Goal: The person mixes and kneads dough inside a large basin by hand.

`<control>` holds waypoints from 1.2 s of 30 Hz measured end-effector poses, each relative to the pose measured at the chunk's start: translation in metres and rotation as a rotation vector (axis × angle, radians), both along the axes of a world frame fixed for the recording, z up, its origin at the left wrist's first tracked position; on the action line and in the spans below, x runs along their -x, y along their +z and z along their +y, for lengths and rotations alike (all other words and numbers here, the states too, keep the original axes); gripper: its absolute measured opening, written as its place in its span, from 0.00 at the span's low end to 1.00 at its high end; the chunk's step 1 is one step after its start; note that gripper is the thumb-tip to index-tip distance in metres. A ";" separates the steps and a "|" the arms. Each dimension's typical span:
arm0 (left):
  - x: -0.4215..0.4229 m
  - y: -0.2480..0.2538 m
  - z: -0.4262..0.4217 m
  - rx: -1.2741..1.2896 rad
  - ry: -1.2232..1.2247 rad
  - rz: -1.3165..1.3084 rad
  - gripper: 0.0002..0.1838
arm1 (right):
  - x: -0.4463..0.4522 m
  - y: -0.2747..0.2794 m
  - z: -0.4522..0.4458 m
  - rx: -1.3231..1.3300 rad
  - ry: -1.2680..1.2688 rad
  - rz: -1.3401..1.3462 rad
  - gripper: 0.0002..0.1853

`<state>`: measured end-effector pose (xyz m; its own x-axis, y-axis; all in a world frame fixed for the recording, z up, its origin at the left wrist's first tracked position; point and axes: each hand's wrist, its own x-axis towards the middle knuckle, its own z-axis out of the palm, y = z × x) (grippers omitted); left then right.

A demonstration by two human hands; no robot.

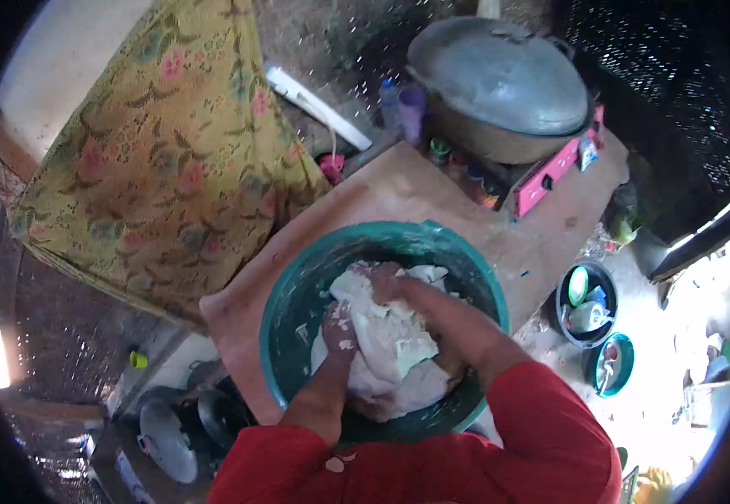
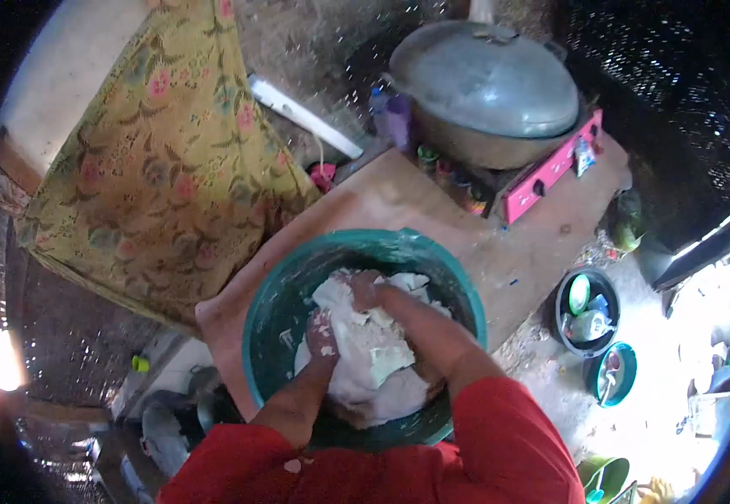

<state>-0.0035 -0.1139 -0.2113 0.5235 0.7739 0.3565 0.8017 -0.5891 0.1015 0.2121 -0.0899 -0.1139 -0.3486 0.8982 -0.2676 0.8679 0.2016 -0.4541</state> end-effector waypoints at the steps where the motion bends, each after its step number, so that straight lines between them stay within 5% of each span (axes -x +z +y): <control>1: 0.009 -0.039 0.014 0.109 0.054 0.049 0.18 | 0.003 -0.031 0.001 -0.076 -0.047 0.215 0.47; 7: -0.039 0.030 0.014 0.334 0.025 0.056 0.18 | 0.028 -0.032 -0.018 -0.151 -0.244 -0.003 0.39; 9: -0.055 0.049 0.009 0.393 0.012 0.083 0.18 | 0.034 -0.073 -0.005 -0.199 -0.295 -0.014 0.37; 10: -0.059 0.054 0.007 0.423 0.007 0.093 0.18 | 0.030 0.010 -0.062 -0.324 -0.245 -0.219 0.33; 12: -0.061 0.065 0.006 0.479 -0.005 0.111 0.18 | 0.034 -0.032 -0.042 -0.537 -0.267 -0.079 0.39; 14: -0.068 0.071 0.004 0.518 -0.048 0.142 0.18 | 0.039 -0.016 -0.053 -0.329 -0.227 -0.066 0.38; 15: -0.072 0.074 0.003 0.532 -0.072 0.156 0.18 | 0.043 -0.041 -0.064 -0.794 -0.189 0.098 0.37; 16: -0.075 0.077 0.003 0.548 -0.093 0.169 0.18 | 0.045 0.041 -0.113 -0.455 -0.114 -0.043 0.36; 17: -0.079 0.081 0.004 0.562 -0.116 0.182 0.18 | 0.060 0.005 -0.094 -0.604 0.025 0.048 0.35; 23: -0.101 0.106 -0.014 0.636 -0.288 0.273 0.18 | 0.109 0.040 -0.156 -0.429 -0.002 0.124 0.33; 30: -0.072 0.137 -0.051 0.560 -0.595 0.391 0.17 | 0.013 0.110 -0.229 -0.253 -0.276 0.137 0.32; 36: -0.066 0.142 -0.080 0.407 -0.614 0.417 0.17 | -0.043 0.064 -0.155 -0.192 -0.400 -0.044 0.30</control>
